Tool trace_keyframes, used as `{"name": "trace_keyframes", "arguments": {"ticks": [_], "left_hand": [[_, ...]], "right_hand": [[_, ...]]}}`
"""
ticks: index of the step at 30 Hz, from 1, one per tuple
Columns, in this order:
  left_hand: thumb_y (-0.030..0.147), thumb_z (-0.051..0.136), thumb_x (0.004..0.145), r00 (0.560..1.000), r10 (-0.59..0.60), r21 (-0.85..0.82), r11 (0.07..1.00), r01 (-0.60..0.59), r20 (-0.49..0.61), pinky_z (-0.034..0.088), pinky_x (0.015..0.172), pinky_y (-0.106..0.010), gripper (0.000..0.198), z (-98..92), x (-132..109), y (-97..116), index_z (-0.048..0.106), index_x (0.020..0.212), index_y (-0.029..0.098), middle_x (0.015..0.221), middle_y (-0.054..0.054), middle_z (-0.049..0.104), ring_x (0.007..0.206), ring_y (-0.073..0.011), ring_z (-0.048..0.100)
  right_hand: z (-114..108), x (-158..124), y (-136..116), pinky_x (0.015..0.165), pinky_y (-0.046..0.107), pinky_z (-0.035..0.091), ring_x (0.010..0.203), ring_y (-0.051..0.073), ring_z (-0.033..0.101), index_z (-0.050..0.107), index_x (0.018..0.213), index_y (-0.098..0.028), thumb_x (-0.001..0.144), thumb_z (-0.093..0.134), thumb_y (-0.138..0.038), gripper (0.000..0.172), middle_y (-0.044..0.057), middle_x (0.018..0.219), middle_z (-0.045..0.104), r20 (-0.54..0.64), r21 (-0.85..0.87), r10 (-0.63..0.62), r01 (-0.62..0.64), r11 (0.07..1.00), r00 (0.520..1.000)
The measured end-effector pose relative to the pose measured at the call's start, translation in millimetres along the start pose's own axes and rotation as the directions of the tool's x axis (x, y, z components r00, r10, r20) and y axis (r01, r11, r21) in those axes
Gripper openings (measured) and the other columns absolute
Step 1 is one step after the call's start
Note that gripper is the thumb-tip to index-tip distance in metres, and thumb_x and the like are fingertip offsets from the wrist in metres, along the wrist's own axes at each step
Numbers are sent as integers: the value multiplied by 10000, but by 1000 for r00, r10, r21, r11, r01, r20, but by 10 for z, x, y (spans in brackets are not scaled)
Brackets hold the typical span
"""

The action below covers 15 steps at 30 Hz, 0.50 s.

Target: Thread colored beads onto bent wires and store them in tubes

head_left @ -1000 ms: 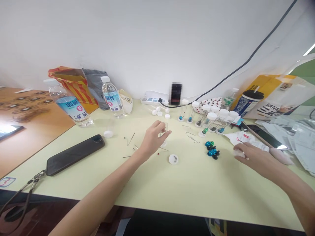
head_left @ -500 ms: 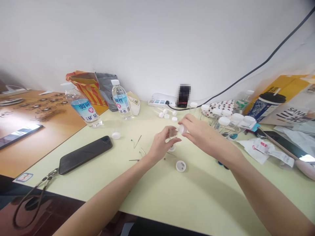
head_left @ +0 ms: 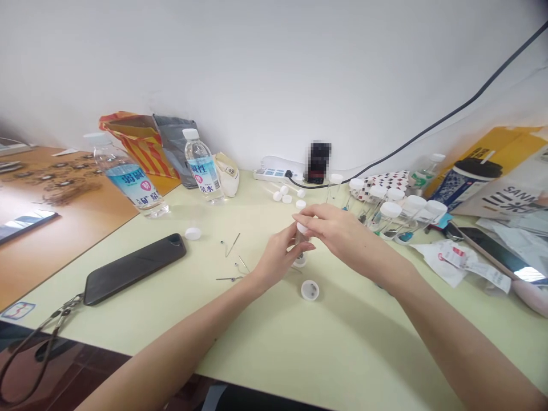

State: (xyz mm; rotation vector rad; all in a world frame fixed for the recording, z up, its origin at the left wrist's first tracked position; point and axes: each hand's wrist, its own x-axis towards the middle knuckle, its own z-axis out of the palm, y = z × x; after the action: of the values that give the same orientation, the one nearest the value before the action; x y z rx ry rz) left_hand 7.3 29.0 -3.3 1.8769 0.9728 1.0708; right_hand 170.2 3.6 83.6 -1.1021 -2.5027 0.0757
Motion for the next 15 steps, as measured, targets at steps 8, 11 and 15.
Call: {"name": "trace_keyframes", "arguments": {"ticks": [8, 11, 15], "left_hand": [[315, 545, 860, 999, 31, 42, 999, -29, -42, 446, 587, -252, 123, 24, -13, -27, 538, 921, 209, 761, 1, 597, 667, -144, 560], [336, 555, 857, 999, 23, 42, 999, -22, -34, 440, 573, -245, 144, 16, -11, -38, 544, 908, 202, 758, 0, 602, 654, -140, 562], [409, 579, 840, 1000, -6, -1, 1000, 6, 6, 475, 626, -268, 228, -7, 2, -53, 547, 895, 190, 732, -4, 603, 693, -161, 594]], "right_hand": [[-8, -13, -116, 693, 296, 448, 892, 200, 571, 577, 1051, -170, 899, 359, -28, 301, 86, 1070, 593, 44, -182, -7, 14, 983, 999], [-14, -16, -129, 655, 279, 443, 849, 185, 576, 586, 1016, -170, 904, 346, -31, 299, 82, 1037, 596, 47, -155, 3, 4, 988, 999], [-12, -34, -69, 632, 273, 448, 785, 160, 594, 612, 1006, -215, 910, 341, -69, 322, 61, 1047, 611, 28, -14, 41, -41, 999, 999]]}}
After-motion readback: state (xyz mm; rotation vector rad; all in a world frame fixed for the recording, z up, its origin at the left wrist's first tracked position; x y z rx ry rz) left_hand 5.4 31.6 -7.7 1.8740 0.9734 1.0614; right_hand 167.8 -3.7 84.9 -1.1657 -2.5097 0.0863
